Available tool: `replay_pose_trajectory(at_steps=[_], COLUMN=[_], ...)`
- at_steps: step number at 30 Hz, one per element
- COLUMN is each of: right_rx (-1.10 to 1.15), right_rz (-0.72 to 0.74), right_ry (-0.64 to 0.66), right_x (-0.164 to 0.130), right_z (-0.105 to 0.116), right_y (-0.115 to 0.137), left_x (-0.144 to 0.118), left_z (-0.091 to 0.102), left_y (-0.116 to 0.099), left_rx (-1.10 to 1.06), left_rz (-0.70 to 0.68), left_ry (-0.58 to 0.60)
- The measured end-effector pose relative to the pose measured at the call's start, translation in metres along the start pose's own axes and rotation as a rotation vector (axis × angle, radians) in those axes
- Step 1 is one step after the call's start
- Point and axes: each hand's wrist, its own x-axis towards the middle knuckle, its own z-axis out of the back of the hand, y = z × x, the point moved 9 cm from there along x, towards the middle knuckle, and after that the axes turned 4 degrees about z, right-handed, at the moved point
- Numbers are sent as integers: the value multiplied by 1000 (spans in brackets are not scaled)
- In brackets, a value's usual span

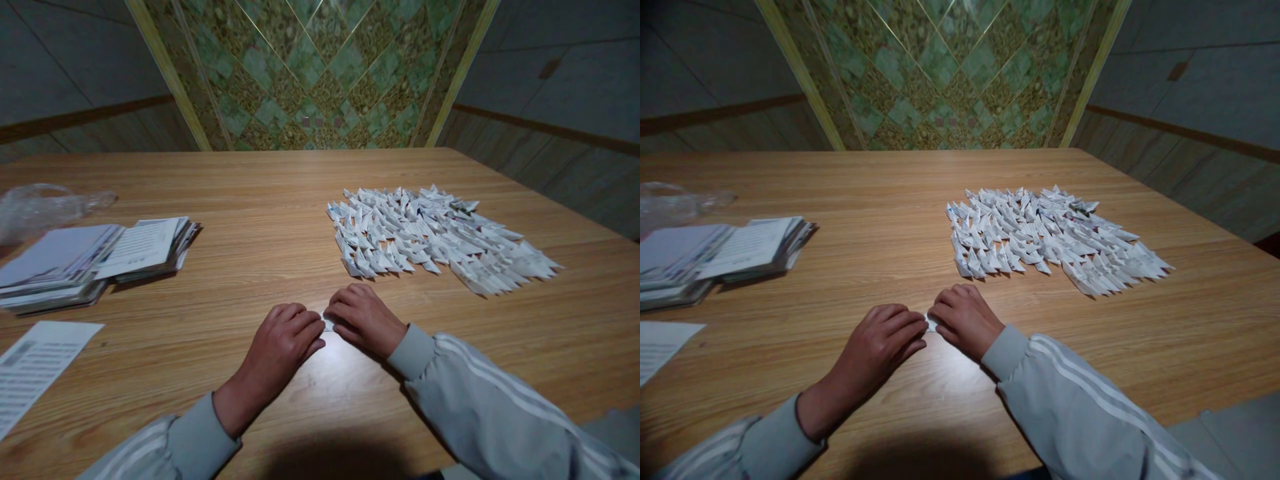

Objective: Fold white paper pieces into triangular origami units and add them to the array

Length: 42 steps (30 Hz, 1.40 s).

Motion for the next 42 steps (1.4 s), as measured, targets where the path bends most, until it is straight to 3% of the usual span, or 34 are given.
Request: replay_pose_trajectory(at_steps=[5,9,12,17,22,26,31,34,38,42], right_rx=[-12,-25,-62,14,75,79,257,347,421,472], right_rz=[56,81,80,65,96,105,59,9,-49,-115], right_ry=[-70,-99,-194,-325,-338,-349,-345,-371,-383,-342], right_x=[0,1,1,-3,-2,-2,-3,-4,-5,-5], right_z=[2,6,17,30,34,35,31,34,35,30], right_y=[6,10,10,6,13,19,15,10,3,-4], left_x=[3,5,10,14,9,9,10,6,-4,-7], left_z=[3,5,9,12,11,14,15,8,3,-1], left_y=[-1,8,12,25,33,27,23,34,52,55], left_rx=[13,-100,-159,-505,-610,-602,-659,-791,-914,-961], left_rz=[-30,63,132,275,350,327,336,423,573,626], left_ry=[-79,-108,-136,-127,-119,-122,-85,-29,-39,-35])
